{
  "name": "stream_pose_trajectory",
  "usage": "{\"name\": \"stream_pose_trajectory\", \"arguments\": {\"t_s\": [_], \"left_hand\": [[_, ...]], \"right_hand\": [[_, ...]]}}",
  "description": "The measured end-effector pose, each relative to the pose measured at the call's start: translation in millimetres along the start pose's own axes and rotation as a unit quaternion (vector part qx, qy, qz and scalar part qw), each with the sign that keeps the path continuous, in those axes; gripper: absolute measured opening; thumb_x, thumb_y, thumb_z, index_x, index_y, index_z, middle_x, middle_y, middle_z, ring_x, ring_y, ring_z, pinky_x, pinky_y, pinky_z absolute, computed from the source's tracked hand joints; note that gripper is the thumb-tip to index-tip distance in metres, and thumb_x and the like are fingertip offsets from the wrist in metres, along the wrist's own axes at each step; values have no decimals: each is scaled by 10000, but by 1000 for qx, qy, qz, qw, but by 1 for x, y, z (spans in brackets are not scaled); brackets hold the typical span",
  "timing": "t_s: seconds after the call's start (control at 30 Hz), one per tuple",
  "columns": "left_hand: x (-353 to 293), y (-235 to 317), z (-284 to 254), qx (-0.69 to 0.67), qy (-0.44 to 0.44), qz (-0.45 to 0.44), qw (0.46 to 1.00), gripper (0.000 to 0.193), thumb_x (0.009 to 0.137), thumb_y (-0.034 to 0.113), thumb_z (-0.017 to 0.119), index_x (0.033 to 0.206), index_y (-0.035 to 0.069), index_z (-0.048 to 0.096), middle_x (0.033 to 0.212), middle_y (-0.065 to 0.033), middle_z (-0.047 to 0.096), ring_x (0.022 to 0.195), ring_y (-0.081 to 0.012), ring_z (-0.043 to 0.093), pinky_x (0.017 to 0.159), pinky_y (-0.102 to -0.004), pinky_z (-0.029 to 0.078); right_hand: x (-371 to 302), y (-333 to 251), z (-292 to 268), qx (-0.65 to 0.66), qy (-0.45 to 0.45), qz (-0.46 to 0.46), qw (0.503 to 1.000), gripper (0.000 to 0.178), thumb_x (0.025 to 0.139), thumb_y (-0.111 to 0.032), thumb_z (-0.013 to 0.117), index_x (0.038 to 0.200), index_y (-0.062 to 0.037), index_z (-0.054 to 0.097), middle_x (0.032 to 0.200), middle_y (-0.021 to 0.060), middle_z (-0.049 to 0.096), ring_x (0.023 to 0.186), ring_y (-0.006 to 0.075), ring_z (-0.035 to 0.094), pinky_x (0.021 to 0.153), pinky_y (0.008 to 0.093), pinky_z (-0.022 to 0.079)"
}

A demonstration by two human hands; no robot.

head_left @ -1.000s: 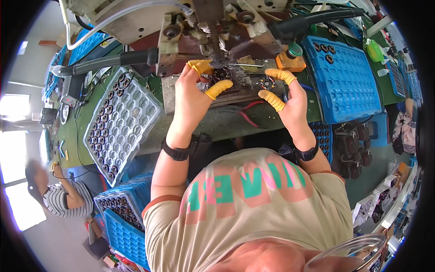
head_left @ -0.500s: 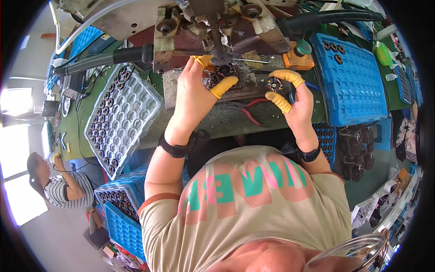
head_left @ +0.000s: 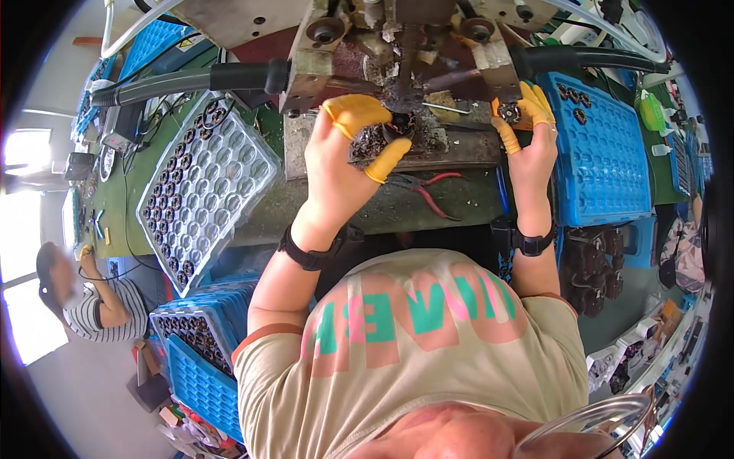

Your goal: Assembling small electronic components using an automated press machine and manual hand tools.

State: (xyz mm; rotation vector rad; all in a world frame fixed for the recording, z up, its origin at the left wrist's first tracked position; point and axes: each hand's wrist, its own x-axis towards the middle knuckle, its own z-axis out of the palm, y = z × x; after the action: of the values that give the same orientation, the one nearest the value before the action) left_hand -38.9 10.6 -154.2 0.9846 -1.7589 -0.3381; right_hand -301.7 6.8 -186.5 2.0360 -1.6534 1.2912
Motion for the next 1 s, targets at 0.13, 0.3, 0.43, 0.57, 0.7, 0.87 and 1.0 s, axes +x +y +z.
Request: {"name": "stream_pose_trajectory", "arguments": {"t_s": [0.13,0.3,0.43,0.57,0.7,0.87,1.0], "left_hand": [[-2,1,1,42,3,63,997,391,654,78,821,978,58,603,953,-93,618,883,-286,597,763,-352,506],[-1,-2,1,13,-8,9,1000,385,654,74,823,964,59,594,943,-89,625,863,-277,599,750,-351,501],[-2,1,4,-26,-4,-44,999,393,665,117,832,962,42,585,932,-82,620,842,-257,593,775,-338,482],[0,-1,3,-52,-30,-95,994,451,673,168,840,1012,23,581,931,-84,604,843,-231,576,799,-324,463],[-1,-10,6,-83,-52,-132,986,493,670,180,846,1053,24,577,936,-84,597,850,-224,568,794,-320,461],[3,-10,2,-116,-117,-186,969,528,717,117,823,1157,24,548,1017,3,615,897,-103,520,839,-264,421],[8,-22,-3,-194,-142,-195,951,503,679,204,854,1055,23,574,920,-54,623,822,-169,547,770,-288,458]], "right_hand": [[-1,0,1,15,2,8,1000,428,730,-222,784,1070,-57,582,1199,113,612,1190,332,518,963,411,397],[-2,0,3,20,7,19,1000,423,720,-204,792,1060,-54,591,1196,118,612,1192,331,518,964,409,401],[-2,1,3,22,5,17,1000,432,709,-196,801,1058,-51,592,1189,120,616,1190,333,519,959,412,411],[-1,2,3,21,12,9,1000,438,702,-191,806,1059,-52,593,1187,120,618,1189,337,520,957,412,416],[-1,1,3,30,12,15,999,433,701,-178,808,1057,-54,595,1189,119,618,1197,336,516,958,401,420],[-2,1,3,35,13,15,999,429,701,-168,809,1055,-54,596,1194,116,617,1200,331,514,956,391,425],[-3,1,3,35,14,14,999,431,699,-163,809,1057,-52,596,1207,113,613,1200,330,513,955,393,428]]}}
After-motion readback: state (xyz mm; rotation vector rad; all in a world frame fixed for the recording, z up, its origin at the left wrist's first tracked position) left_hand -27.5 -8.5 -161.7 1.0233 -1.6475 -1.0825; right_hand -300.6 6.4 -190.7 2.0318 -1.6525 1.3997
